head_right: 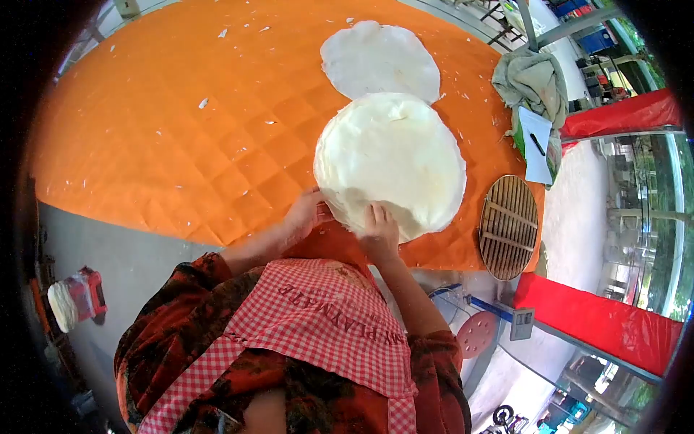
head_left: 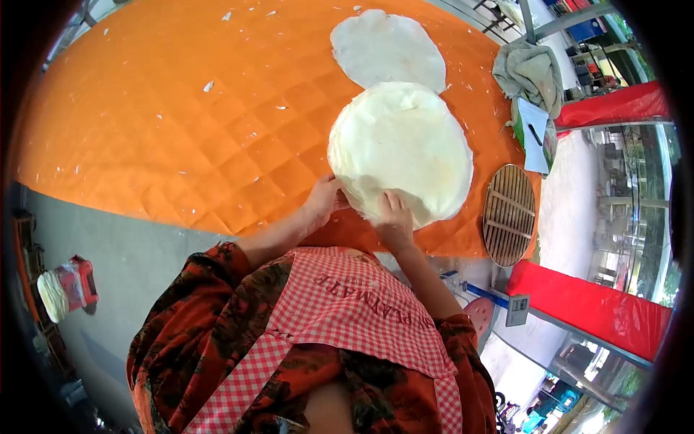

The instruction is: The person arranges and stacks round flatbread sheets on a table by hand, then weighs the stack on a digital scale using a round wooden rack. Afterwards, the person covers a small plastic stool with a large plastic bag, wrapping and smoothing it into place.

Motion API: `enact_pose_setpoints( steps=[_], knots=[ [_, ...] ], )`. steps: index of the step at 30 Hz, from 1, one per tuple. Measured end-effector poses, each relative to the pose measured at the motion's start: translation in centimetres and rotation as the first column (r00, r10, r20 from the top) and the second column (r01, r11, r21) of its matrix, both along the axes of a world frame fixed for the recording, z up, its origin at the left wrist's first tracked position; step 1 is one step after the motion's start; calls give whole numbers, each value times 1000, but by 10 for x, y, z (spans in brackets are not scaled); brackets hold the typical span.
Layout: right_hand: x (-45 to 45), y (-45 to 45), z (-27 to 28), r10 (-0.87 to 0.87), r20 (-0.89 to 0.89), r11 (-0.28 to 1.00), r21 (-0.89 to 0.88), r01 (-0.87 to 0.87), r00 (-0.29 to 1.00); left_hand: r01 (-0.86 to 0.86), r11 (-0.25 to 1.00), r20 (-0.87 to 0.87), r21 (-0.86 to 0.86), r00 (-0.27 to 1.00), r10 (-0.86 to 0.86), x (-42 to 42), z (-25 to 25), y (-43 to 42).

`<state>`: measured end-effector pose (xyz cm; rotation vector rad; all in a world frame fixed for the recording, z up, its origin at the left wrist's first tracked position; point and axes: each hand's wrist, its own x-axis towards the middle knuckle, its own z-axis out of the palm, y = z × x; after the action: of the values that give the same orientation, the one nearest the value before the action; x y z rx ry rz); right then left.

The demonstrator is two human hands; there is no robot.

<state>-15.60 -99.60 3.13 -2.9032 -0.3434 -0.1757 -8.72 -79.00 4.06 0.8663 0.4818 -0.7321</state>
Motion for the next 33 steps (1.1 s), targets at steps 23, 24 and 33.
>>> enact_pose_setpoints(
  steps=[23,24,33],
  knots=[
    [346,-94,399,-144,296,933,-278,229,944,-275,958,86,-86,955,282,187,3,-6],
    [356,-97,371,-229,264,941,-188,283,937,-283,957,75,-69,955,287,200,-8,-10],
    [346,-35,-16,170,289,982,-127,-138,942,-336,941,92,22,938,333,256,-21,-36]
  ],
)
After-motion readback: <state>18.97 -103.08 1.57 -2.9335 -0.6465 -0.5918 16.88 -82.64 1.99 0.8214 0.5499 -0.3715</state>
